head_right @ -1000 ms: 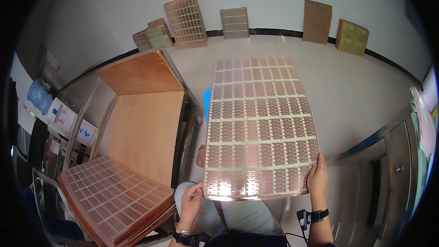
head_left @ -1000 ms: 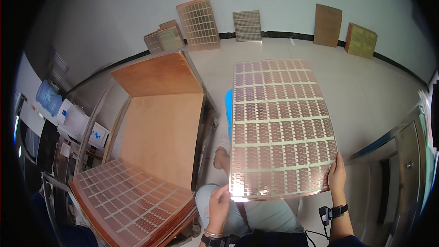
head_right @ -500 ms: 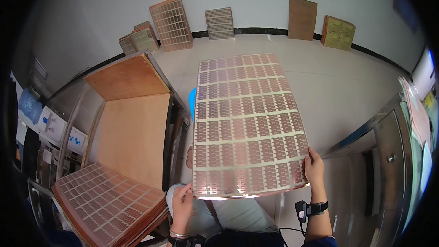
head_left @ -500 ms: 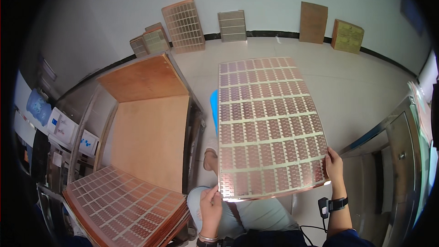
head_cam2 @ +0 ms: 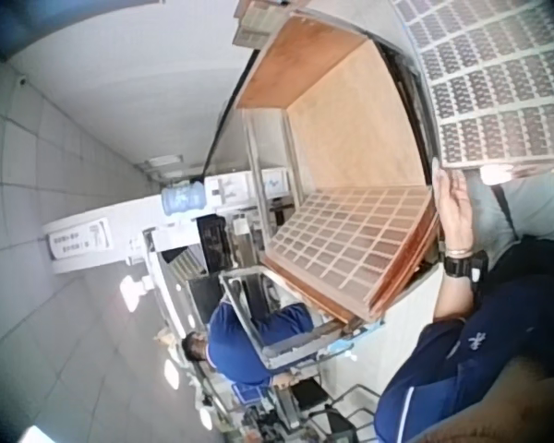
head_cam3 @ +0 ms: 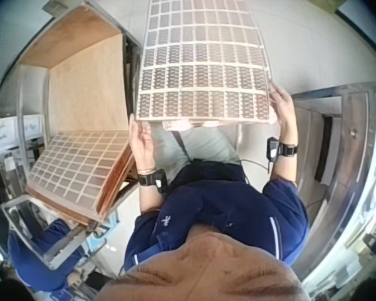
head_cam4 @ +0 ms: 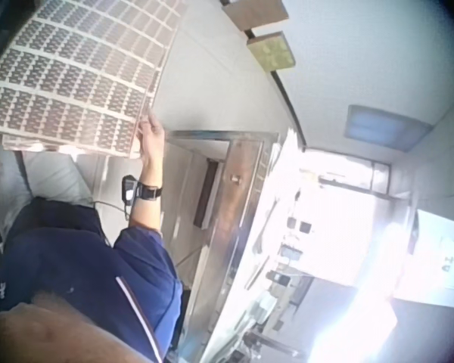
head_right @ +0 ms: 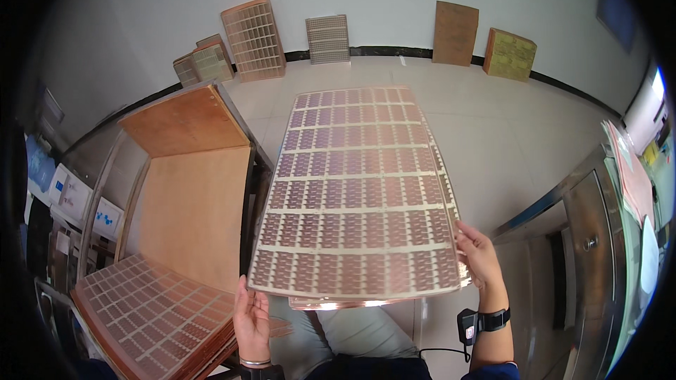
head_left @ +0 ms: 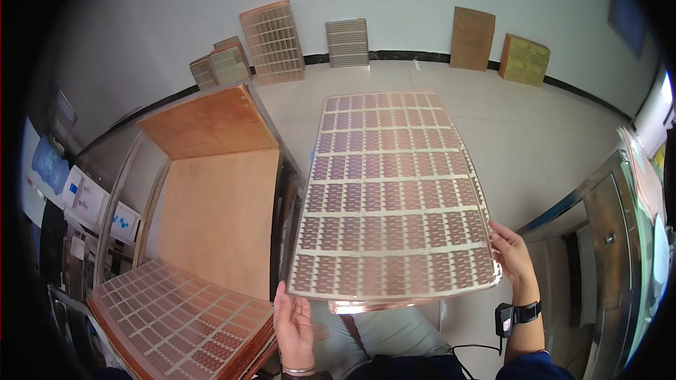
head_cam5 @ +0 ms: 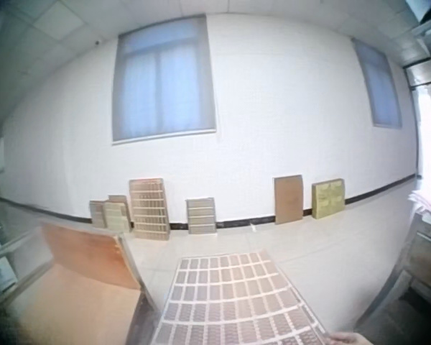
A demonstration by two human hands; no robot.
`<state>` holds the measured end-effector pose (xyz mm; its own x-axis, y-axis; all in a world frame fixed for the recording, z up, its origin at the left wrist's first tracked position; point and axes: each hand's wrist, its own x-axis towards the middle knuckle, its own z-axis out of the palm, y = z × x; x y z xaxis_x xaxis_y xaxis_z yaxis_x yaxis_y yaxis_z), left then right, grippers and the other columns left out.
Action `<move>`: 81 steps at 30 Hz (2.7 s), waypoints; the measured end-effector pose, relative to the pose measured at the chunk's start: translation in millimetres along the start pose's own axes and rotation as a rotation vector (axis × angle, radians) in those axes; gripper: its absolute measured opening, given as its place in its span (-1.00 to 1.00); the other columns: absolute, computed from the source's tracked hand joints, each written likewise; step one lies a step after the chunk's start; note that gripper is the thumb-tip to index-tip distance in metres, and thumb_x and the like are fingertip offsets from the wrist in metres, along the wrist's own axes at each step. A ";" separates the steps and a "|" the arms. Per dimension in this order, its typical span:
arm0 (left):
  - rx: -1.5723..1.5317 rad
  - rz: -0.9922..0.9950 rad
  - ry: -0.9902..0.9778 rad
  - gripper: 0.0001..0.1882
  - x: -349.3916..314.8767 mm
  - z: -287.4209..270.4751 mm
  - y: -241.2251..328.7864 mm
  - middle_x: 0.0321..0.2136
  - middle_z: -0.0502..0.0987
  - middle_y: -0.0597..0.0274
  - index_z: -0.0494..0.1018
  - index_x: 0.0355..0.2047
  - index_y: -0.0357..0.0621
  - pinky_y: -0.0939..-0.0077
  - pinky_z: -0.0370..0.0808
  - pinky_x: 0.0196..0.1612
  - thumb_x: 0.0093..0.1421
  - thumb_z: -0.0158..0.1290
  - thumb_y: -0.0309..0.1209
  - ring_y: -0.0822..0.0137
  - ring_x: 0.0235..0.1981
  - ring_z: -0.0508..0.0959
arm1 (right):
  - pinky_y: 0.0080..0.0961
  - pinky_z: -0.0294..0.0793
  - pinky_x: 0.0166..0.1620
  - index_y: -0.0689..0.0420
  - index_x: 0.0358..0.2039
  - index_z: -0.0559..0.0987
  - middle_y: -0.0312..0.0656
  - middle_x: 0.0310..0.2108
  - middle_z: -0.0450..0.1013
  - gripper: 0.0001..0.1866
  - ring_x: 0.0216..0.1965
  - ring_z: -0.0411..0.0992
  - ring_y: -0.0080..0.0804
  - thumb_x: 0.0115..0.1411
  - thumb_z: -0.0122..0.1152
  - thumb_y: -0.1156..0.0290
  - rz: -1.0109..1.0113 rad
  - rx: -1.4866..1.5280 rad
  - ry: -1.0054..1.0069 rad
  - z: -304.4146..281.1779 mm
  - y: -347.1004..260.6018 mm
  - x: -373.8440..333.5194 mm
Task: Inspecting, handling, and organizing copper-colored metal grid sheets in a workshop environment.
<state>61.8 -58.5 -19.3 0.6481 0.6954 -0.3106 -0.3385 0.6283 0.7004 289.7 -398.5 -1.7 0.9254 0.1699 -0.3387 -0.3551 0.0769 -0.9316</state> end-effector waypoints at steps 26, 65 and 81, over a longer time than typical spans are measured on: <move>-0.008 0.035 -0.111 -0.52 -30.4 -46.0 50.5 -0.02 0.35 0.19 0.14 0.10 -0.21 0.36 0.29 0.06 0.17 -0.04 -0.53 0.34 -0.04 0.37 | -0.38 0.33 0.08 0.23 -0.01 0.34 -0.08 -0.02 0.36 -0.65 -0.01 0.35 -0.32 0.25 -0.09 0.31 -0.125 0.838 -0.314 65.3 14.8 21.5; 0.257 0.193 0.221 -0.49 -33.4 -51.0 81.9 -0.01 0.31 -0.01 0.18 0.07 -0.32 0.30 0.38 -0.02 0.26 -0.14 -0.17 0.14 -0.02 0.35 | -0.36 0.37 -0.02 0.33 0.03 0.26 -0.09 -0.09 0.38 -0.35 -0.10 0.40 -0.29 -0.10 0.29 0.52 -0.547 0.645 -0.160 -17.9 -36.9 -38.6; 0.382 0.017 0.168 -0.41 -38.7 -61.0 69.4 0.03 0.30 0.05 0.18 0.09 -0.28 0.29 0.31 0.07 0.24 -0.18 -0.04 0.16 0.03 0.33 | -0.47 0.25 0.04 0.35 0.04 0.27 -0.12 -0.05 0.35 -0.43 -0.02 0.31 -0.42 0.02 0.21 0.45 -0.558 0.349 -0.221 -11.6 -67.3 -75.0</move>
<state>-28.4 -20.5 2.2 0.5131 0.7721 -0.3751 -0.0504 0.4633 0.8848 245.7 -427.8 84.9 0.9467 0.2063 0.2475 0.1096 0.5164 -0.8493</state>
